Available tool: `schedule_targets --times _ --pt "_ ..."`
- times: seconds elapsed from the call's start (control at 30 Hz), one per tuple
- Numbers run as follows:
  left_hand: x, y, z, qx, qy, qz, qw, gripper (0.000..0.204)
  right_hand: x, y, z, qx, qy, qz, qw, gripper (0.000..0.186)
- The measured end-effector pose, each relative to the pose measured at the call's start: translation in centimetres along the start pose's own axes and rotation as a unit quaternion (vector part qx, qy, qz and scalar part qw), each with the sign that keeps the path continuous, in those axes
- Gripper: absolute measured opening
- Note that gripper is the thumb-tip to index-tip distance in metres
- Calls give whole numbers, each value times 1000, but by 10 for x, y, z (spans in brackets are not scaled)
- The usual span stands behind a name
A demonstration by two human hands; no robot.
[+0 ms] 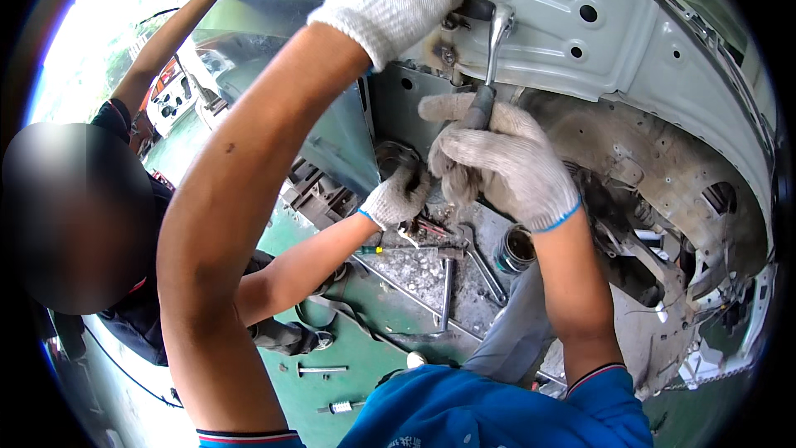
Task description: The person removes bolts from a car's front fender using a wrench, detaches the fender with assistance, and then reattaches it by tightening bolts. The task involves coordinated handling of the fender and use of hand tools.
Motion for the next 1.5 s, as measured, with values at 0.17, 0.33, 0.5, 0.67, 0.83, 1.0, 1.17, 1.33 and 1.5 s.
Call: schedule_targets --times 0.17,0.33,0.5,0.67,0.83,1.0,1.17,1.33,1.5 --pt "8 -8 2 56 133 12 989 24 -44 -27 -19 -62 336 -95 935 32" --pt "4 0 23 80 40 15 996 25 -37 -34 -20 -112 315 -47 941 38" --pt "17 3 0 -17 -11 -26 999 24 3 -2 0 14 -109 79 991 53" --pt "0 -6 11 80 104 17 991 22 -51 -31 -12 -119 438 -118 883 33" --pt "2 -1 15 29 37 24 999 21 -18 -20 -13 -48 96 15 994 38" --pt "2 2 12 13 50 23 998 21 -12 -17 -17 -61 93 32 993 33" --pt "-3 -7 8 59 83 64 993 22 -51 -32 -12 -155 466 -139 860 32" --pt "7 9 13 -38 -11 81 996 26 13 -1 -5 31 -132 115 984 35" --pt "4 -1 18 85 116 -37 989 26 -43 -34 -21 -115 383 -51 915 35"
Point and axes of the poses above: each hand's wrist, its own y-axis away from the middle knuckle, its own x-axis out of the palm, z = x × y, the point moved 6 cm from there along -y, towards the middle knuckle, and after that the axes turned 4 degrees about -x, right-handed, at the moved point
